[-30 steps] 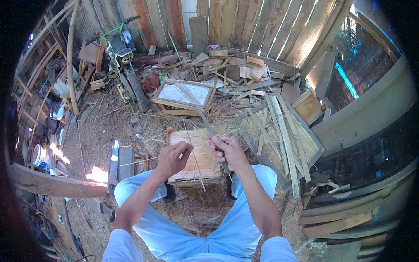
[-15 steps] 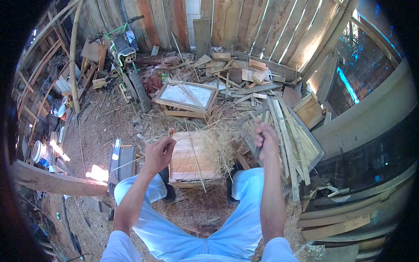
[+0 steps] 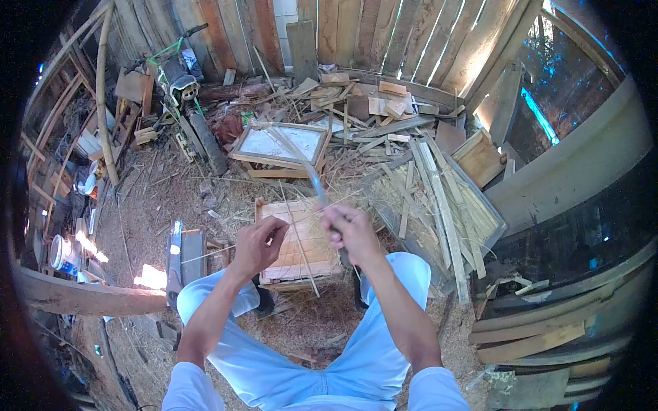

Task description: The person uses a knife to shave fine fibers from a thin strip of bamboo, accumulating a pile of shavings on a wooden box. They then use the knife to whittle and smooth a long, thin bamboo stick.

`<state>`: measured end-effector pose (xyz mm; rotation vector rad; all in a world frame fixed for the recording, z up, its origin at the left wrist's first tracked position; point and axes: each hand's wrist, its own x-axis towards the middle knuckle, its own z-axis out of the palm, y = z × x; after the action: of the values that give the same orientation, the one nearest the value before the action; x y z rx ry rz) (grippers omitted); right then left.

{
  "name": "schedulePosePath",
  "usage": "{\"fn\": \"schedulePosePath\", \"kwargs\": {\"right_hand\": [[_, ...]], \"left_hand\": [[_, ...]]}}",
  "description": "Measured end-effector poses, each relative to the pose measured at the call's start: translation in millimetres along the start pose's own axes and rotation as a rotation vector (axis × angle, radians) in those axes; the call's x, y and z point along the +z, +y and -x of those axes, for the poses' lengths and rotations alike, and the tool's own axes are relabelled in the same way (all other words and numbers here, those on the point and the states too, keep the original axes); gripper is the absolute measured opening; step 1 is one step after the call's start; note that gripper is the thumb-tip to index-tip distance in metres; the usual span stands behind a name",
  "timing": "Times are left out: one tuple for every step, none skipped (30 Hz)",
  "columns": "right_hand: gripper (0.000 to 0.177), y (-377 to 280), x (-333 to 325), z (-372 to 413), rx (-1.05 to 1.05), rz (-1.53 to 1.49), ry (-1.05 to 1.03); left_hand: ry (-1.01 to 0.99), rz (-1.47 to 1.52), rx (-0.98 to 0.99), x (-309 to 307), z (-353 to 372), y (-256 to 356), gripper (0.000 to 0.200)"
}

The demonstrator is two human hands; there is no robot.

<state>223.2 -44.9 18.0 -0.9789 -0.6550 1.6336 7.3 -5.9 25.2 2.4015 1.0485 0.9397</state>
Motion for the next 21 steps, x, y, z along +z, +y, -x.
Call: {"fn": "schedulePosePath", "kwargs": {"right_hand": [[0.029, -6, -10, 0, 0.002, 0.002, 0.004], [0.029, -13, -19, 0, -0.026, -0.038, 0.0], [0.029, -16, -22, -1, -0.056, -0.078, -0.007], [0.029, -15, -21, 0, -0.065, -0.057, 0.012], [0.029, -13, -19, 2, -0.063, -0.055, 0.012], [0.03, -11, -14, 4, -0.04, -0.061, -0.002], [0.03, -8, -9, 6, -0.02, -0.07, -0.015], [0.03, -6, -4, 7, -0.02, -0.072, -0.015], [0.031, -4, 1, 7, 0.024, -0.063, -0.072], [0.032, -3, 4, 7, 0.069, -0.054, -0.131], [0.032, -5, 2, 6, 0.07, -0.057, -0.134], [0.033, -10, -4, 5, 0.058, -0.069, -0.089], [0.034, -15, -10, 4, 0.046, -0.08, -0.045], [0.035, -13, -22, 0, -0.003, -0.125, -0.056], [0.035, -17, -23, 2, -0.004, -0.121, -0.058], [0.035, -20, -23, 4, -0.01, -0.131, -0.044], [0.035, -23, -23, 6, -0.017, -0.142, -0.031], [0.035, -24, -28, 6, -0.016, -0.141, -0.032], [0.034, -23, -35, 4, -0.038, -0.139, -0.001], [0.034, -25, -42, 3, -0.061, -0.135, 0.027], [0.034, -32, -53, 2, -0.064, -0.131, 0.022]], "left_hand": [[0.008, 0.001, -0.009, -2, 3, -2, 0.005], [0.015, 0.001, -0.018, -2, 4, -3, 0.005], [0.016, 0.001, -0.018, -2, 4, -3, 0.005], [0.029, -0.006, 0.012, -1, 4, -4, 0.005], [0.042, -0.011, 0.042, 0, 4, -4, 0.005], [0.043, -0.007, 0.04, 0, 3, -2, 0.005], [0.016, 0.032, -0.006, -1, 2, 0, 0.005], [-0.011, 0.067, -0.05, -2, 1, 1, 0.005], [-0.012, 0.064, -0.051, -3, 0, 0, 0.005], [-0.042, 0.095, -0.073, -3, 1, -1, 0.006], [-0.071, 0.126, -0.095, -3, 1, -2, 0.006], [-0.07, 0.124, -0.096, -3, 2, -4, 0.006], [-0.072, 0.157, -0.107, -4, 4, -5, 0.007], [-0.073, 0.192, -0.118, -5, 4, -6, 0.008], [-0.069, 0.192, -0.116, -6, 3, -5, 0.008], [-0.094, 0.184, -0.115, -7, 3, -3, 0.008], [-0.119, 0.175, -0.112, -8, 3, -2, 0.008], [-0.117, 0.175, -0.114, -7, 4, -3, 0.008], [-0.107, 0.168, -0.095, -6, 6, -4, 0.008], [-0.093, 0.161, -0.074, -6, 6, -6, 0.008], [-0.086, 0.159, -0.073, -8, 9, -10, 0.008]]}}
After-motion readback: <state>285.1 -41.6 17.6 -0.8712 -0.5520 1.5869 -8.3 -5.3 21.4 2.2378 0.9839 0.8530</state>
